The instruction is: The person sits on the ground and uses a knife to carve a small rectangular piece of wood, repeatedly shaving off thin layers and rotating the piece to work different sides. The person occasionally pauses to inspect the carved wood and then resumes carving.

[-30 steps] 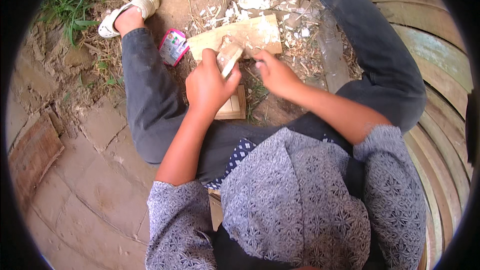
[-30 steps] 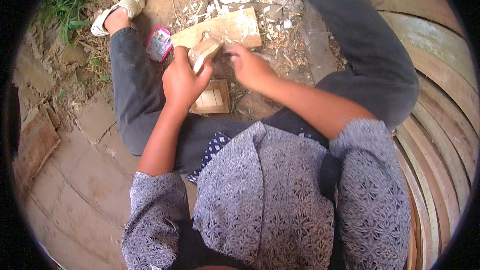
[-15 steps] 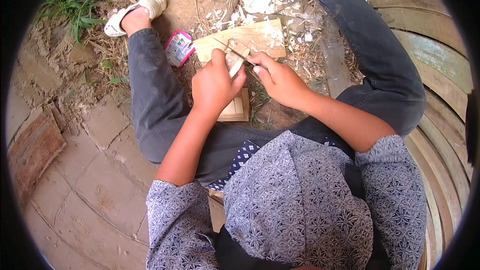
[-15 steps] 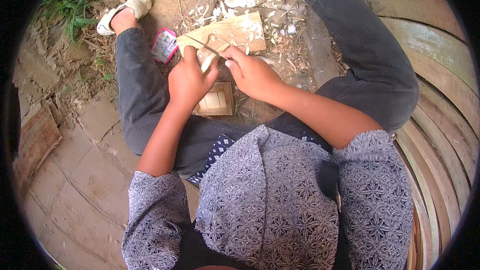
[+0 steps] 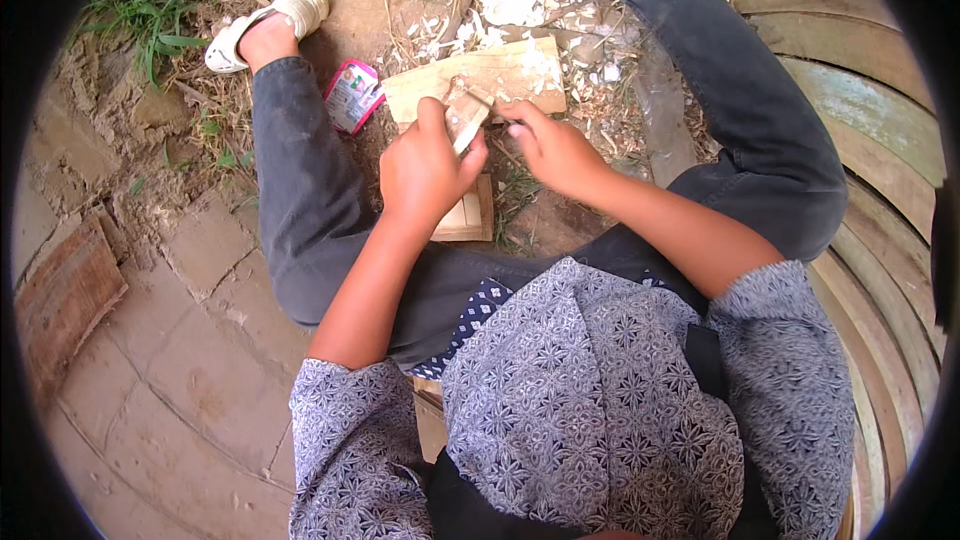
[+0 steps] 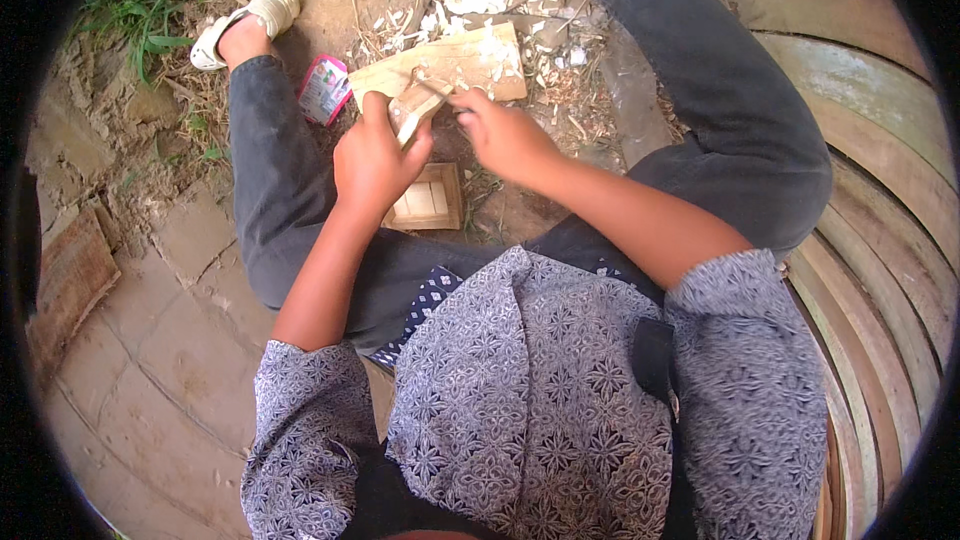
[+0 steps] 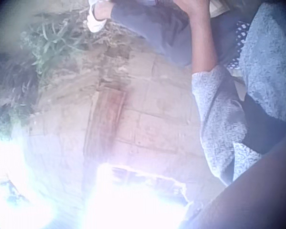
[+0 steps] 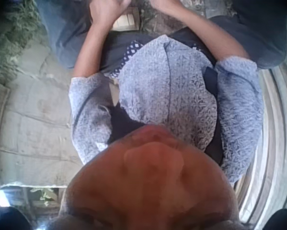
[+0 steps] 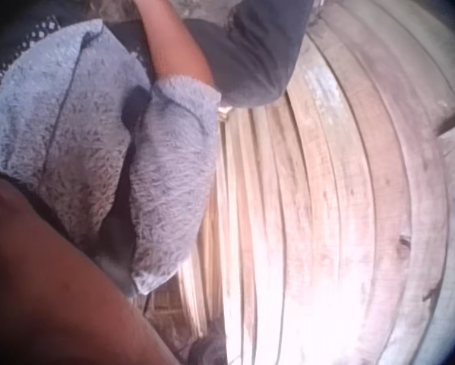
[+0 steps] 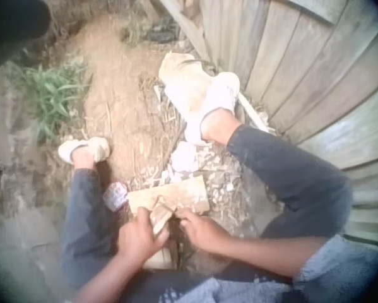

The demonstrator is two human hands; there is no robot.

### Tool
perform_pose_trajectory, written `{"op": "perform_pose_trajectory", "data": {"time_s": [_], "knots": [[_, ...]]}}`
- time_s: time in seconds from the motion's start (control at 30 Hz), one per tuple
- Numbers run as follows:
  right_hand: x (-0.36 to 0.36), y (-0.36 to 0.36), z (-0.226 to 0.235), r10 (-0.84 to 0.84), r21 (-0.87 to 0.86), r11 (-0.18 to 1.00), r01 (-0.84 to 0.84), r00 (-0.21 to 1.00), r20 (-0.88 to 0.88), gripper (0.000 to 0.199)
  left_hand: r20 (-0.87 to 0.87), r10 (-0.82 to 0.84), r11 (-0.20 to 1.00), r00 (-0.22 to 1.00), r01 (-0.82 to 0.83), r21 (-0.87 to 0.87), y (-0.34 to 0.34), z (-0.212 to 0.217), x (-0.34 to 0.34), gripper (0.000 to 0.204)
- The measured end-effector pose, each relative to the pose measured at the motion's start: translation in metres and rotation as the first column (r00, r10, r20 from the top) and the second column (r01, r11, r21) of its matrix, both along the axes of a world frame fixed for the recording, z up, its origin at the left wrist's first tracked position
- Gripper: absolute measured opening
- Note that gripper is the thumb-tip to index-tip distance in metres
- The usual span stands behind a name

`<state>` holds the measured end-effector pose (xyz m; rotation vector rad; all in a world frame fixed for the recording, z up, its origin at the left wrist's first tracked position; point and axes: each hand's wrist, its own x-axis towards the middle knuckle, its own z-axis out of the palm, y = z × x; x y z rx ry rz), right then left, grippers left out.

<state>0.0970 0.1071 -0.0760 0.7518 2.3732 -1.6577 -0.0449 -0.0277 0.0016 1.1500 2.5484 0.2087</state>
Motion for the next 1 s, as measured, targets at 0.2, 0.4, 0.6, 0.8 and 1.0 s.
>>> {"op": "perform_pose_trajectory", "data": {"time_s": [0.2,0.4,0.6,0.8,1.0], "knots": [[0.004,-0.01,0.012,-0.023,-0.033,0.999,0.019,0.992,-0.126,0.028,-0.004,0.004,0.999,1.0,-0.004,0.052,-0.002,-0.002,-0.001,0.048],[-0.007,-0.008,0.02,-0.022,-0.062,0.998,0.023,1.0,0.011,0.028,0.003,0.035,0.999,0.999,-0.035,0.039,0.001,-0.001,-0.004,0.048],[-0.014,-0.003,0.043,0.002,-0.052,0.999,-0.004,0.999,-0.037,0.027,-0.024,0.027,0.999,0.999,-0.026,0.018,-0.001,-0.001,-0.003,0.049],[-0.008,-0.004,0.008,-0.045,0.001,0.999,0.046,0.993,-0.108,0.027,-0.031,0.01,0.997,0.999,-0.007,0.082,0.0,-0.006,-0.007,0.05],[-0.005,-0.008,-0.005,-0.064,-0.049,0.997,0.067,0.995,0.073,0.028,-0.001,0.051,0.998,0.999,-0.051,0.045,0.002,-0.002,-0.005,0.049]]}}
